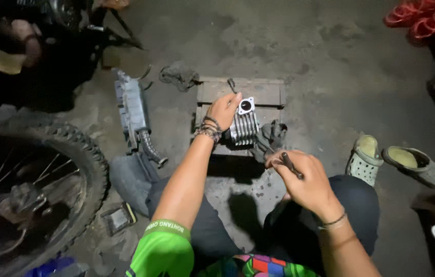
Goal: The person cleans a motorcycle cylinder head using a thin metal tool to scrape carbon or gasket residue from the surfaces and ports.
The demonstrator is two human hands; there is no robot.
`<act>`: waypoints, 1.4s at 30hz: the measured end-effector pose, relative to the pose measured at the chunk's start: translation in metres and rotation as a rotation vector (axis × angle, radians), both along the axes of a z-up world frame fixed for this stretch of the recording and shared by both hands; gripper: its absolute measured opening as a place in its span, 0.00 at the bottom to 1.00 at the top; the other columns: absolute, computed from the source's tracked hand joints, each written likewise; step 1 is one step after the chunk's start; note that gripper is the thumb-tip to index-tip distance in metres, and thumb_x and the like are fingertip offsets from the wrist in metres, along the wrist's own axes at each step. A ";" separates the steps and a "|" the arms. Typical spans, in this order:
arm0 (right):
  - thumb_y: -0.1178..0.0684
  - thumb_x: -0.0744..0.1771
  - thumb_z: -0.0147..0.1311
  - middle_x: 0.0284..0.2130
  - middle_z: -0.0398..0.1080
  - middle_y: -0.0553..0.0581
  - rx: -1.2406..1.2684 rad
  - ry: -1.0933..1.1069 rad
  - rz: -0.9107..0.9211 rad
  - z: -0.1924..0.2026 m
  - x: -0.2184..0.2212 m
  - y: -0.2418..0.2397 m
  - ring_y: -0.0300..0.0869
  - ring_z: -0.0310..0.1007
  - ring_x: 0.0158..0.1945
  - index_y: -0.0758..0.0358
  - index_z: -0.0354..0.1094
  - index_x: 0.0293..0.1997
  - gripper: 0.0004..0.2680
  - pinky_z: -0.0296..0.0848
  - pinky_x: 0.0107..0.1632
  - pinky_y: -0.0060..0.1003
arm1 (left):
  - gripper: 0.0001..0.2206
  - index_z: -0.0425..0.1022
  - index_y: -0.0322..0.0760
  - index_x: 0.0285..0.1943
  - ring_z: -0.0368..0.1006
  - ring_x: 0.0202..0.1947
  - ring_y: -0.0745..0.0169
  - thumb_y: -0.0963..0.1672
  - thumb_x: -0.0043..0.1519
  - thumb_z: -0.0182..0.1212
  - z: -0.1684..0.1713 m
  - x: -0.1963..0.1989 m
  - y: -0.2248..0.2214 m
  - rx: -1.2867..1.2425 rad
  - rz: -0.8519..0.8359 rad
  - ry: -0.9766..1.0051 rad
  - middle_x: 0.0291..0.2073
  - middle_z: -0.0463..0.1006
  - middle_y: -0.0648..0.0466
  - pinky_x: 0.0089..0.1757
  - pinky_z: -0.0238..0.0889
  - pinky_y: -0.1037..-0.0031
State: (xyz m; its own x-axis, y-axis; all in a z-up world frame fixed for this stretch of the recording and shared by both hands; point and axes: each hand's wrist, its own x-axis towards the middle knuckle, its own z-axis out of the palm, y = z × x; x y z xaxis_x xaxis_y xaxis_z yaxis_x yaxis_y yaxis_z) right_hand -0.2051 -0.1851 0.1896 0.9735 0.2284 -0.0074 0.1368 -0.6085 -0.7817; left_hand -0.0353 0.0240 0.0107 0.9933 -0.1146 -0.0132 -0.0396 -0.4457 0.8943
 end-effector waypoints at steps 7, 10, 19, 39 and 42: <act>0.51 0.66 0.52 0.19 0.72 0.66 -0.105 0.006 0.078 -0.028 0.015 -0.006 0.68 0.72 0.31 0.54 0.75 0.32 0.06 0.69 0.36 0.58 | 0.34 0.77 0.38 0.62 0.69 0.62 0.35 0.63 0.69 0.38 0.009 -0.002 0.001 0.111 0.003 0.054 0.55 0.80 0.42 0.61 0.60 0.47; 0.53 0.67 0.53 0.16 0.70 0.61 -0.081 -0.064 0.063 -0.029 0.018 -0.005 0.66 0.72 0.28 0.54 0.72 0.30 0.06 0.72 0.35 0.52 | 0.34 0.78 0.39 0.61 0.71 0.60 0.34 0.63 0.70 0.38 -0.010 0.007 -0.003 0.062 0.009 0.044 0.52 0.82 0.43 0.60 0.61 0.46; 0.54 0.69 0.49 0.19 0.72 0.60 -0.091 -0.028 0.083 -0.036 0.024 -0.006 0.61 0.71 0.28 0.57 0.75 0.31 0.09 0.73 0.34 0.49 | 0.30 0.79 0.44 0.57 0.70 0.60 0.36 0.63 0.69 0.40 -0.015 0.009 0.002 0.097 -0.009 0.047 0.51 0.82 0.46 0.60 0.61 0.48; 0.54 0.68 0.53 0.21 0.72 0.68 0.036 -0.044 -0.011 -0.020 -0.003 -0.032 0.67 0.74 0.34 0.62 0.72 0.30 0.08 0.74 0.39 0.49 | 0.29 0.78 0.41 0.58 0.70 0.61 0.35 0.60 0.70 0.41 -0.006 0.004 -0.002 0.096 0.012 0.024 0.53 0.81 0.43 0.59 0.62 0.46; 0.51 0.69 0.49 0.24 0.79 0.63 0.302 0.068 -0.179 -0.076 -0.013 -0.065 0.45 0.77 0.34 0.62 0.80 0.40 0.11 0.74 0.41 0.39 | 0.29 0.79 0.43 0.58 0.70 0.61 0.37 0.62 0.69 0.41 -0.018 0.012 -0.003 0.106 0.022 0.046 0.53 0.81 0.45 0.60 0.61 0.49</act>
State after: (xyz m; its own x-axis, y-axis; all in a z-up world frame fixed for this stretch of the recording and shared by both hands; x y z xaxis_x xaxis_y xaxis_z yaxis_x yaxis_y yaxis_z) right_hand -0.2177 -0.2504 0.1131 0.9979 0.0563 -0.0320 -0.0098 -0.3579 -0.9337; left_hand -0.0236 0.0215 -0.0074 0.9936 -0.0887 -0.0700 0.0113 -0.5385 0.8426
